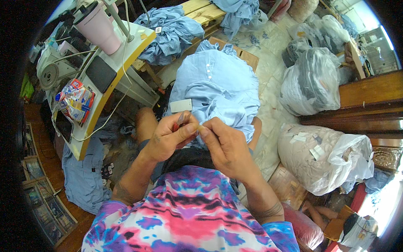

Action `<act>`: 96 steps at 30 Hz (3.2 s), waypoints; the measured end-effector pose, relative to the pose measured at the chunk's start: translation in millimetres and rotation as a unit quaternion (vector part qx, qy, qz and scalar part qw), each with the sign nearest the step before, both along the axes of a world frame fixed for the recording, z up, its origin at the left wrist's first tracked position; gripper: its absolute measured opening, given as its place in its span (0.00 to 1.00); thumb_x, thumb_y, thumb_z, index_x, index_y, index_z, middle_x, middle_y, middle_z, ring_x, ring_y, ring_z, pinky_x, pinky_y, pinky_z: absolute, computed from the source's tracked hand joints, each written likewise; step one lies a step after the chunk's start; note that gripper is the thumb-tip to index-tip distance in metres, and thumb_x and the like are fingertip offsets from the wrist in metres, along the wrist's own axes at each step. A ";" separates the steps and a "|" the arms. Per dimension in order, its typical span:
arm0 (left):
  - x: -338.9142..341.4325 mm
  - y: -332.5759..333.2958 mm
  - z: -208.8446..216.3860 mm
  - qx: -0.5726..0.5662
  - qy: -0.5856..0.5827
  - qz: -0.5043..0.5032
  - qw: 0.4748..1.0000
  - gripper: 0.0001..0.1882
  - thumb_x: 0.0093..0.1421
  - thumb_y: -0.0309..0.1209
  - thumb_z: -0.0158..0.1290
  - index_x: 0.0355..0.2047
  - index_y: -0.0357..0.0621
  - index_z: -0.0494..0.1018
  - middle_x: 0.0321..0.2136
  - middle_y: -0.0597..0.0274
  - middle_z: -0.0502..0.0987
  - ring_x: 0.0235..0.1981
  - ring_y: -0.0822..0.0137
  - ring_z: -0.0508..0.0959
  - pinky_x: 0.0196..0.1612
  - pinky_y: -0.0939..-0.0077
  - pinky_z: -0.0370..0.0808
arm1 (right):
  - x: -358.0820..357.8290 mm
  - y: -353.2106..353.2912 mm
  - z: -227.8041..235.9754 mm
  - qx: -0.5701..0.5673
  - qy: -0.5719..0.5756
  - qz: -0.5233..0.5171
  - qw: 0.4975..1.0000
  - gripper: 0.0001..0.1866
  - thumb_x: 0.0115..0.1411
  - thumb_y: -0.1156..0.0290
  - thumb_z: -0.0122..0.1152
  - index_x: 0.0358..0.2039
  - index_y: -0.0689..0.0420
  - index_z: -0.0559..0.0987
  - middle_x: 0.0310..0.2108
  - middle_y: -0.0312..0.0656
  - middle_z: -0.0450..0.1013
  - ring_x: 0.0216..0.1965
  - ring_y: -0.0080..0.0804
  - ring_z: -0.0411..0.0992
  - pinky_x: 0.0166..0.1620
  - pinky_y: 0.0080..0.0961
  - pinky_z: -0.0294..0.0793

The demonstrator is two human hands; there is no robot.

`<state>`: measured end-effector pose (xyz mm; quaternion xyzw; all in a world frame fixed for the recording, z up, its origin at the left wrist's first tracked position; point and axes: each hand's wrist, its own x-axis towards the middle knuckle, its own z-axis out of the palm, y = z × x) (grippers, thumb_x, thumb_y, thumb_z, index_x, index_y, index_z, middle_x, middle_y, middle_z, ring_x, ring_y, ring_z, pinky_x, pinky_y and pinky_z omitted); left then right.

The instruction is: The person trims loose threads from a light blue button-down shirt using small shears, handling the collar and placket areas, then pulls a long loose thread away from the garment.

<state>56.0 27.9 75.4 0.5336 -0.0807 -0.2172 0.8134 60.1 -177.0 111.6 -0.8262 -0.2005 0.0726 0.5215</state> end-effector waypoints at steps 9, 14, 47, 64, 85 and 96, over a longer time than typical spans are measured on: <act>-3.5 14.2 -20.2 -0.015 0.019 0.093 0.995 0.14 0.76 0.40 0.51 0.36 0.45 0.70 0.24 0.75 0.65 0.19 0.83 0.60 0.20 0.84 0.57 | 3.4 -25.8 -37.3 0.317 0.218 -0.093 0.918 0.14 0.76 0.63 0.56 0.33 0.57 0.77 0.27 0.26 0.69 0.25 0.13 0.60 0.29 0.19 0.59; -8.5 16.8 -11.4 -0.019 0.029 0.059 0.998 0.14 0.76 0.41 0.51 0.38 0.45 0.69 0.25 0.72 0.66 0.18 0.82 0.62 0.18 0.84 0.56 | -5.6 -22.2 -35.5 0.310 0.223 -0.062 0.922 0.15 0.76 0.62 0.56 0.32 0.56 0.76 0.27 0.27 0.66 0.27 0.14 0.60 0.33 0.18 0.60; 8.4 0.5 -43.1 -0.085 0.028 0.059 0.994 0.11 0.75 0.39 0.52 0.42 0.45 0.69 0.35 0.63 0.75 0.14 0.82 0.62 0.15 0.85 0.58 | 1.9 4.0 -52.2 0.396 0.310 -0.103 0.858 0.14 0.76 0.63 0.55 0.37 0.59 0.78 0.44 0.36 0.71 0.33 0.19 0.64 0.40 0.22 0.68; 4.5 -9.3 -53.9 0.215 -0.103 0.158 0.958 0.18 0.58 0.29 0.71 0.46 0.39 0.81 0.25 0.74 0.67 0.26 0.81 0.63 0.28 0.81 0.61 | 10.8 9.9 -55.4 0.348 0.264 -0.118 0.892 0.15 0.75 0.63 0.56 0.36 0.60 0.79 0.36 0.33 0.70 0.33 0.21 0.66 0.40 0.20 0.65; -3.6 -22.9 -58.6 0.180 -0.133 0.110 0.969 0.06 0.58 0.24 0.68 0.32 0.38 0.81 0.32 0.68 0.78 0.28 0.78 0.69 0.32 0.81 0.64 | -18.7 -19.0 -78.3 0.494 0.281 -0.221 0.793 0.12 0.72 0.63 0.52 0.30 0.52 0.67 0.32 0.40 0.72 0.33 0.28 0.68 0.38 0.26 0.69; -17.9 -22.7 -42.7 0.105 -0.097 0.034 0.989 0.08 0.61 0.23 0.66 0.40 0.37 0.81 0.36 0.68 0.78 0.36 0.79 0.74 0.39 0.81 0.69 | -14.5 -18.4 -70.4 0.556 0.282 -0.175 0.762 0.13 0.66 0.62 0.52 0.26 0.49 0.63 0.26 0.35 0.61 0.33 0.27 0.58 0.39 0.24 0.58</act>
